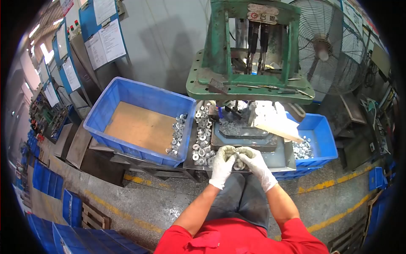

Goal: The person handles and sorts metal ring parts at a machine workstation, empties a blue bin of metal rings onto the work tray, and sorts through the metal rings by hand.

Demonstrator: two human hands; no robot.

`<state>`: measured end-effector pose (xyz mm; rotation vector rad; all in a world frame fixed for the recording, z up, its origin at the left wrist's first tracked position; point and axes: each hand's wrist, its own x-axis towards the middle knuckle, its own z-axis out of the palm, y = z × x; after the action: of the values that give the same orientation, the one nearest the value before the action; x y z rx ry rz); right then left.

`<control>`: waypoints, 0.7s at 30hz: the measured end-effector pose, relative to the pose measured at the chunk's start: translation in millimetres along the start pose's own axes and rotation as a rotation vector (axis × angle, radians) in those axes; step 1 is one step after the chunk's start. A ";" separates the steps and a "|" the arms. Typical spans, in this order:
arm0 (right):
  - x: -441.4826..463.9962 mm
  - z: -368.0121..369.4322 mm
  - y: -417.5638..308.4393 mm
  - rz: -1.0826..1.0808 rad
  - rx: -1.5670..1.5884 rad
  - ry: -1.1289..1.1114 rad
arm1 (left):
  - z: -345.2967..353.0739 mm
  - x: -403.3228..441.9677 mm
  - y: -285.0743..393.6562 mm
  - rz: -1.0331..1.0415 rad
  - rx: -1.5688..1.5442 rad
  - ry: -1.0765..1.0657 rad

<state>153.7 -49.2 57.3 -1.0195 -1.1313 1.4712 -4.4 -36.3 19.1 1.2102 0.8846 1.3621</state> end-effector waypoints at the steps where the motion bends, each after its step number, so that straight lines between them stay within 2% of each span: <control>1: 0.7 -1.1 -0.8 0.018 -0.034 0.014 | 3.7 0.9 0.0 0.016 -0.019 0.011; 6: 3.3 -3.1 -11.8 0.115 -0.160 0.021 | 8.1 0.2 -2.2 0.088 0.271 0.140; 9: 18.0 -11.6 7.5 -0.045 -0.112 0.052 | -16.4 5.0 29.0 0.281 0.743 -0.002; 10: 23.0 -13.0 1.1 -0.141 -0.081 0.127 | -28.1 3.6 36.2 0.244 0.875 -0.031; 11: 27.1 -18.2 -11.5 -0.102 -0.022 0.168 | -41.5 1.8 39.9 0.227 1.003 -0.059; 13: 41.2 -31.2 -25.6 -0.237 -0.021 0.251 | -67.4 -1.1 42.8 0.209 1.380 -0.216; 15: 56.2 -37.9 -43.2 -0.326 0.005 0.288 | -92.1 1.6 21.5 0.250 1.354 -0.312; 17: 60.8 -43.4 -70.2 -0.217 -0.422 0.399 | -92.8 12.6 24.5 0.219 1.373 -0.418; 21: 70.7 -48.5 -75.5 -0.390 -0.523 0.437 | -103.2 24.6 22.5 0.267 1.288 -0.525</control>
<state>203.9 34.2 116.9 -1.3033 -1.3201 0.6094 -107.9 -4.1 23.4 2.5729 1.2523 0.4578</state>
